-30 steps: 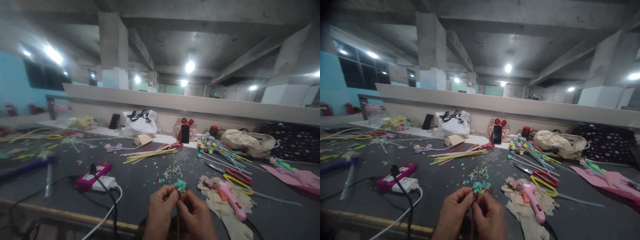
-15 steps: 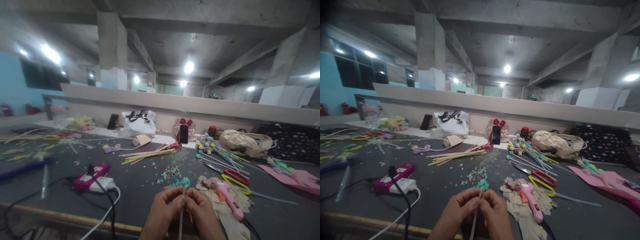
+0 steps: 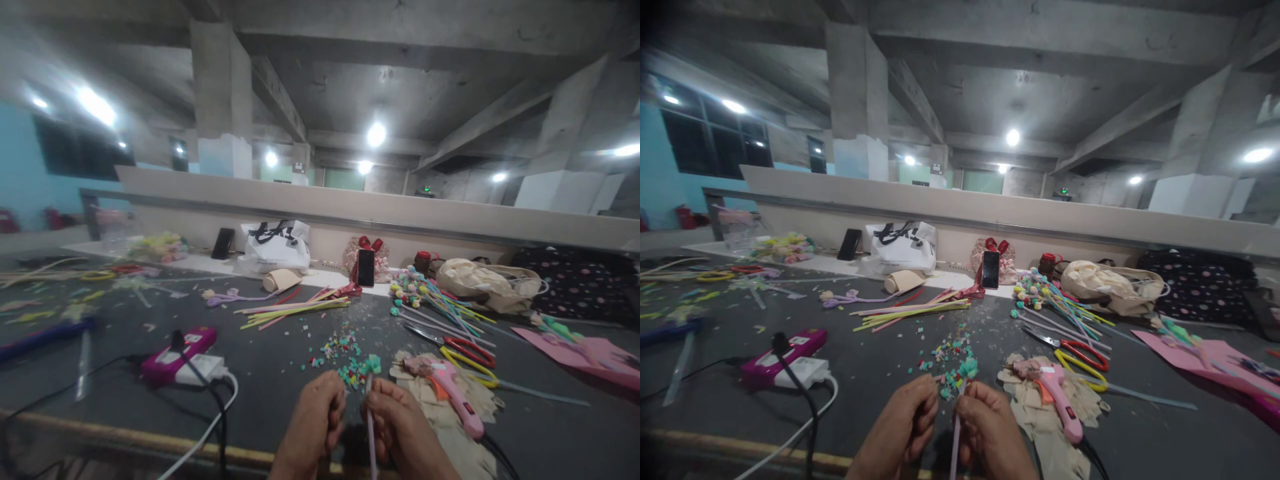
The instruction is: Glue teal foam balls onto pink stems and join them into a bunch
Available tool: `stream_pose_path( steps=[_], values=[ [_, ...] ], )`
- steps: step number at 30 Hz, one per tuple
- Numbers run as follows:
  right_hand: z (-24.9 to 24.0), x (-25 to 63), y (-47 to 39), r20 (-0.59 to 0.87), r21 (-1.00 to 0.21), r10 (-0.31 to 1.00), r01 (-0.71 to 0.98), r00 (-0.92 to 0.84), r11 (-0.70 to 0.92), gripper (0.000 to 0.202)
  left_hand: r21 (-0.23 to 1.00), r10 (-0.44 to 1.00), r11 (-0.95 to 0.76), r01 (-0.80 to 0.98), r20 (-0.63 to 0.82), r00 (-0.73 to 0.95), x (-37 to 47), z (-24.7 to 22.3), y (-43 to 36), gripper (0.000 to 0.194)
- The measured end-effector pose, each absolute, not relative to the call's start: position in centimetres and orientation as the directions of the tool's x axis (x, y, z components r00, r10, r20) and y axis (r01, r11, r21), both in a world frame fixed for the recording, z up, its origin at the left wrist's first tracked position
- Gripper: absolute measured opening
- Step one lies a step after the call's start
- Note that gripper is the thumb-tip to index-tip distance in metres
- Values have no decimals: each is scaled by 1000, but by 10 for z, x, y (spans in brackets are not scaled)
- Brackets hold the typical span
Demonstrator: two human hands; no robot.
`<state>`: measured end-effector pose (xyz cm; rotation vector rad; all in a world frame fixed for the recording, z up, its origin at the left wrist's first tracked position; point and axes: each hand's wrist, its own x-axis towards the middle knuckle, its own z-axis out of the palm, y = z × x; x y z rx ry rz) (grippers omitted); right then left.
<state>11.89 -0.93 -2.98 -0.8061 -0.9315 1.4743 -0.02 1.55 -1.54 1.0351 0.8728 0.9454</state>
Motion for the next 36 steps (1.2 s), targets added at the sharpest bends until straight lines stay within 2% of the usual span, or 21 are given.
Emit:
stream_pose_path(
  steps=[3, 5, 7, 10, 13, 17, 20, 24, 29, 33, 36],
  values=[
    [-30, 118, -8, 6, -879, 987, -471, -163, -72, 14, 941, 933, 252, -224, -175, 315, 1, -16, 16, 33],
    [-30, 117, -7, -14, -890, 985, -448, -169, -90, 15, 960, 946, 203, -191, -142, 290, 0, -17, 17, 34],
    [-29, 116, -6, -8, -923, 985, -379, -173, -74, 19, 974, 952, 146, -172, -92, 291, -4, -18, 17, 30],
    [-26, 113, -6, 20, -971, 981, -239, -194, -27, 23, 966, 942, 171, -193, -102, 320, -10, -21, 17, 30],
    [-21, 110, -7, 21, -987, 980, -163, -198, -12, 25, 944, 930, 231, -238, -142, 338, -17, -24, 17, 28],
    [-21, 104, -8, 29, -989, 974, -148, -223, -4, 26, 910, 902, 304, -282, -180, 393, -22, -19, 12, 26],
    [-25, 100, -7, 77, -990, 979, -128, -190, 53, 21, 863, 923, 295, -411, -147, 355, -21, -9, 2, 22],
    [-25, 95, -11, 127, -992, 982, 1, -138, 128, 11, 795, 922, 338, -503, -172, 347, -17, -1, -9, 22],
    [-16, 93, -19, 162, -974, 984, 147, -78, 172, 8, 770, 893, 406, -493, -219, 394, -16, -5, -8, 23],
    [-21, 97, -24, 101, -957, 991, 264, -88, 121, 9, 810, 915, 361, -462, -213, 342, -21, -8, -1, 25],
    [-36, 100, -26, 46, -964, 995, 257, -85, 67, 11, 846, 914, 347, -405, -208, 349, -25, -10, 5, 27]
  ],
)
